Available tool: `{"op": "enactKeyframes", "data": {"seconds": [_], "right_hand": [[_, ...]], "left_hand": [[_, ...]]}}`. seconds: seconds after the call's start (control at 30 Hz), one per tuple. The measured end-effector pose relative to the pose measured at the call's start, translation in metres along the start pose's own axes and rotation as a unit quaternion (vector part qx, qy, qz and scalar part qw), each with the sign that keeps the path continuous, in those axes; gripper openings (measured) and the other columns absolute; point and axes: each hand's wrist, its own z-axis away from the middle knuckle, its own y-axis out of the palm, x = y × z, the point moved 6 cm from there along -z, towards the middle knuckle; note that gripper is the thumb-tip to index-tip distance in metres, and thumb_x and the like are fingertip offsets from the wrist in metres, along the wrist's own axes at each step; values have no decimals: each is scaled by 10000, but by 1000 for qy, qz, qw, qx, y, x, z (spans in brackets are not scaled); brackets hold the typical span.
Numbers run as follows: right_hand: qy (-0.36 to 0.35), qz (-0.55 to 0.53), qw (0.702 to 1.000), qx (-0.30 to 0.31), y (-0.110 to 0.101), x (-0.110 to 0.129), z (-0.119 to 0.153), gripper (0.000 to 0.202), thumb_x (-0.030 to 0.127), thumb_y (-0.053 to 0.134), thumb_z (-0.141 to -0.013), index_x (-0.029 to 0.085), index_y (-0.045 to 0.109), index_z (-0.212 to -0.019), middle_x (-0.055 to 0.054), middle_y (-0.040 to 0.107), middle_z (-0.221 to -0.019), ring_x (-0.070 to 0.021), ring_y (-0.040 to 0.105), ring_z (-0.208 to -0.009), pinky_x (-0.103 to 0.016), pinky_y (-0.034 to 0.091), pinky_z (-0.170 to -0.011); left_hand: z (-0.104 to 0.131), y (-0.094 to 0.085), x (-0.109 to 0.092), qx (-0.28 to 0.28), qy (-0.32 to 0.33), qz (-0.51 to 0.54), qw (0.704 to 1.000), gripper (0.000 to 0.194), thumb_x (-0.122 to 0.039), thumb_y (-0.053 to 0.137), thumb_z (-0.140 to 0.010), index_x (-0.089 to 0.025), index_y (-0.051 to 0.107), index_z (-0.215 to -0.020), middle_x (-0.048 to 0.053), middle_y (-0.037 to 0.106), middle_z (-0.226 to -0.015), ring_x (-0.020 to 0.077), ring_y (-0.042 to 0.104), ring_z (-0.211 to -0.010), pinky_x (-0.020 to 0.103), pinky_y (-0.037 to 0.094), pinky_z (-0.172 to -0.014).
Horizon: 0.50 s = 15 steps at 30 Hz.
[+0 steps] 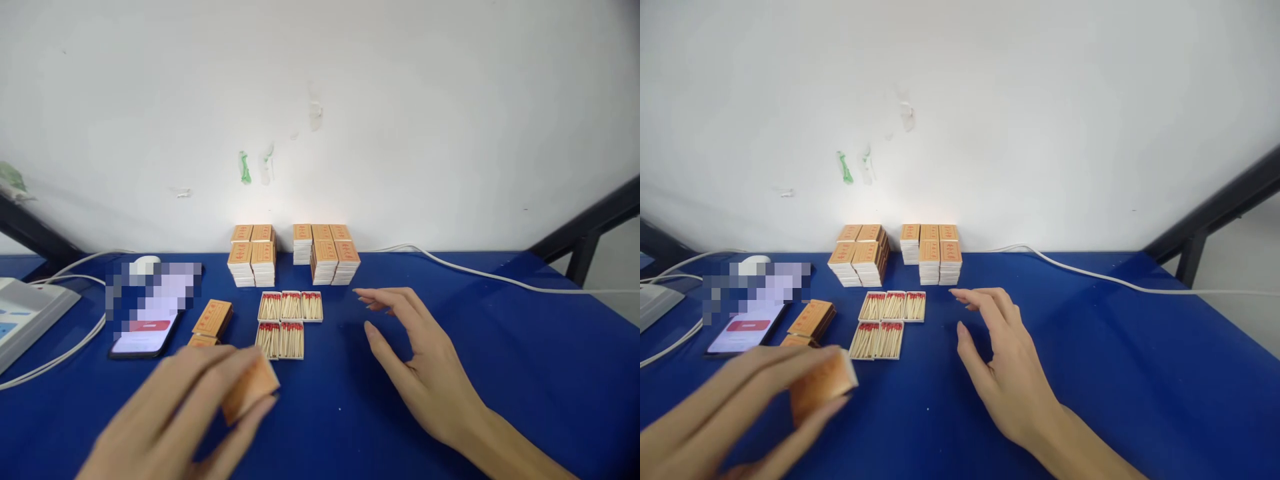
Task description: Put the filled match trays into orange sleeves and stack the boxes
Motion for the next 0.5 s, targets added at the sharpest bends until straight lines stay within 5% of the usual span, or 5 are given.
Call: {"op": "enactKeyframes", "data": {"seconds": [0.17,0.3,0.5], "right_hand": [[-32,23,998,51,9,2,3,321,289,538,-1148,361,616,-1451,-104,662,-1375,-321,668,-1248,-595,581,-1046],[-66,26,992,102,16,9,4,331,224,525,-1144,342,611,-1441,-106,664,-1360,-303,672,-1213,-597,585,-1048],[-90,36,985,144,27,14,5,348,194,510,-1146,293,612,-1464,-116,632,-1368,-285,651,-1195,-558,606,-1050]], "left_hand": [[-24,35,-44,42,116,28,992,327,-286,450,-1215,-200,758,-1281,79,841,-1065,251,852,-891,369,748,-780],[-26,49,-45,37,116,93,988,413,-296,345,-1239,-199,746,-1253,79,820,-1054,236,825,-880,352,729,-772],[-19,47,-47,81,162,119,976,302,-270,464,-1223,-201,758,-1227,41,844,-1071,213,841,-924,344,711,-853]]}}
